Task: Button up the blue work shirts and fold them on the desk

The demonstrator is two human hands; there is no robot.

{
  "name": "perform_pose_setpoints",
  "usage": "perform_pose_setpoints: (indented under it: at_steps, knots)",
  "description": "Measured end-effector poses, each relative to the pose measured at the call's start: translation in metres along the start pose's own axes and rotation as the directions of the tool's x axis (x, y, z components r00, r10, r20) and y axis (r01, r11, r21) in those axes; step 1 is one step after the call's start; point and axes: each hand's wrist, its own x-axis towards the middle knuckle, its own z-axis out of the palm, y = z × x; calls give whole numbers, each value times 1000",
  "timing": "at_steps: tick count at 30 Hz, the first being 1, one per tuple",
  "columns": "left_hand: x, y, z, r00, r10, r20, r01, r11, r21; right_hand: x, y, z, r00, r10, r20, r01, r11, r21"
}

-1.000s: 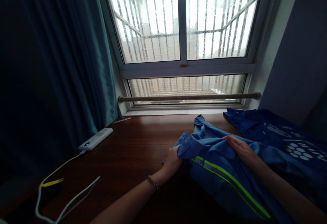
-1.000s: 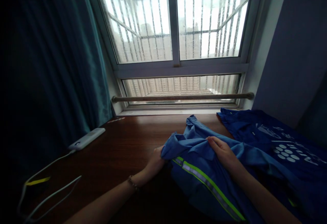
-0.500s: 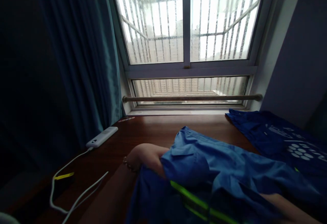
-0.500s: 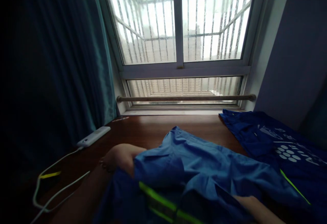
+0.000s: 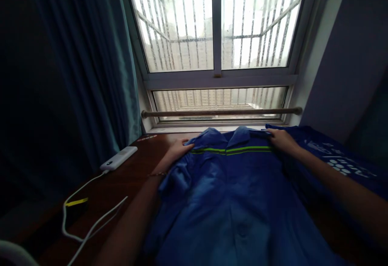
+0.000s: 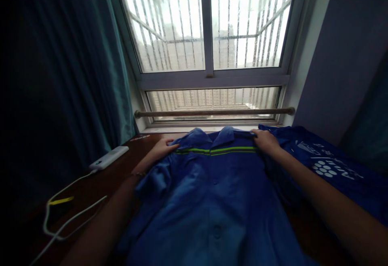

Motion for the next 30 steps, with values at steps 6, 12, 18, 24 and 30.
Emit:
perform_pose_setpoints:
  at_steps: [6, 12, 18, 24, 30]
  knots:
    - [-12, -20, 68, 966, 249, 62, -247, 830, 501, -4, -75, 90, 988, 11, 155, 7, 994, -112]
    - [-33, -42, 131, 882, 325, 342, -446, 810, 381, -22, -107, 169, 988, -38, 149, 48, 997, -59]
    - [-19, -65, 125, 907, 294, 300, -398, 830, 390, 6, -86, 186, 993, -100, 59, 98, 995, 24]
    - [19, -48, 138, 980, 140, 139, -174, 947, 271, 12, -84, 190, 998, -53, 22, 52, 997, 57]
    - [81, -33, 186, 986, -9, 168, 4, 999, 34, 14, -79, 187, 989, -139, 49, 131, 982, 139]
